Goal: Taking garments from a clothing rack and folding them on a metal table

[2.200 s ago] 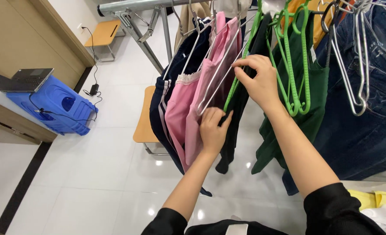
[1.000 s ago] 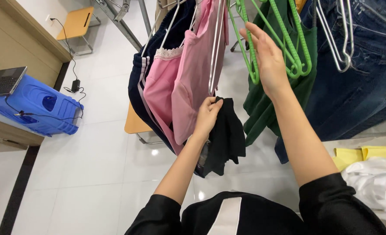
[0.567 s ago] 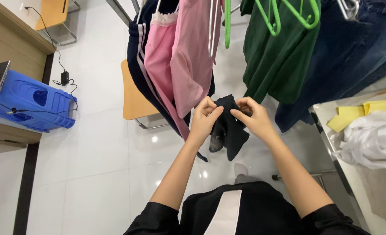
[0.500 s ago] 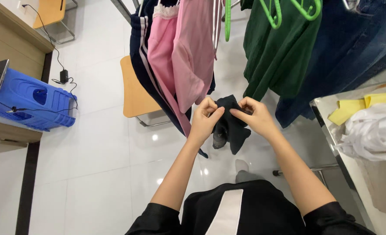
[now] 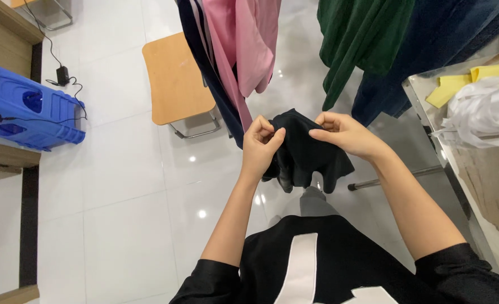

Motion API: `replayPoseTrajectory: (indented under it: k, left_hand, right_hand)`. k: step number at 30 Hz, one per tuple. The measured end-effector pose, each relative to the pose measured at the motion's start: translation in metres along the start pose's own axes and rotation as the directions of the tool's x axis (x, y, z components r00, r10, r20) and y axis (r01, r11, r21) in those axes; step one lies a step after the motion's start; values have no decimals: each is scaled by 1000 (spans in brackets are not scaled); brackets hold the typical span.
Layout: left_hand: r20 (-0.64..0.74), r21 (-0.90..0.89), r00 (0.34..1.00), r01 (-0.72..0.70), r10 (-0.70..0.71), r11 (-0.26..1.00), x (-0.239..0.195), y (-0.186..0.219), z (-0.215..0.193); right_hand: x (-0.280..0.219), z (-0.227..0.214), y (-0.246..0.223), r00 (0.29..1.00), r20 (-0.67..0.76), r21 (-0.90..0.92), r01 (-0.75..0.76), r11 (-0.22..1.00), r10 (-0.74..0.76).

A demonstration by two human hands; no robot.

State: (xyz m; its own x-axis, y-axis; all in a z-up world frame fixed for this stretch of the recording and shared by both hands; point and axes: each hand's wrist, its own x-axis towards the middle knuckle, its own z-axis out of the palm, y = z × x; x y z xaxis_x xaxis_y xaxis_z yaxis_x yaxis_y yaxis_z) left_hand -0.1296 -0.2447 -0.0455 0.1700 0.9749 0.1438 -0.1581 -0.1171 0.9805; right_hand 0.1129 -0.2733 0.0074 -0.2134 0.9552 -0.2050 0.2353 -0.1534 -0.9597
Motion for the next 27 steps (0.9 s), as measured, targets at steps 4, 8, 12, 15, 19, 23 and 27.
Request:
replayPoseTrajectory:
  k: [4,8,12,15,19,23,27]
  left_hand:
    - [-94,17,995,41,-39,999,-25,-3,-18]
    - [-259,-153,932,221,-255,963,-44,-38,-45]
    - [-246,-242,915,261,-320,934,-66,13,-53]
    - [-104,-208,937,309,-335,928,-70,29,-64]
    - [83,10,914,397,-397,918,-61,12,-74]
    - [141,435,963,147,-228,888,-44,19,-75]
    - [226,462,958,55,-178,885,-32,22,-77]
  right_hand:
    - [-12,17,-10,982,-107,-16,152,988,-152]
    - [-7,33,-7,963,-139,-64,223,973,-230]
    - [-9,53,-27,961,-93,-162,244,956,-261]
    - [-1,60,-33,955,-59,-229,270,935,-290]
    - [6,67,-51,945,29,-282,320,905,-325]
    - [7,66,-75,935,83,-296,353,888,-345]
    - [8,52,-78,924,75,-319,378,869,-374]
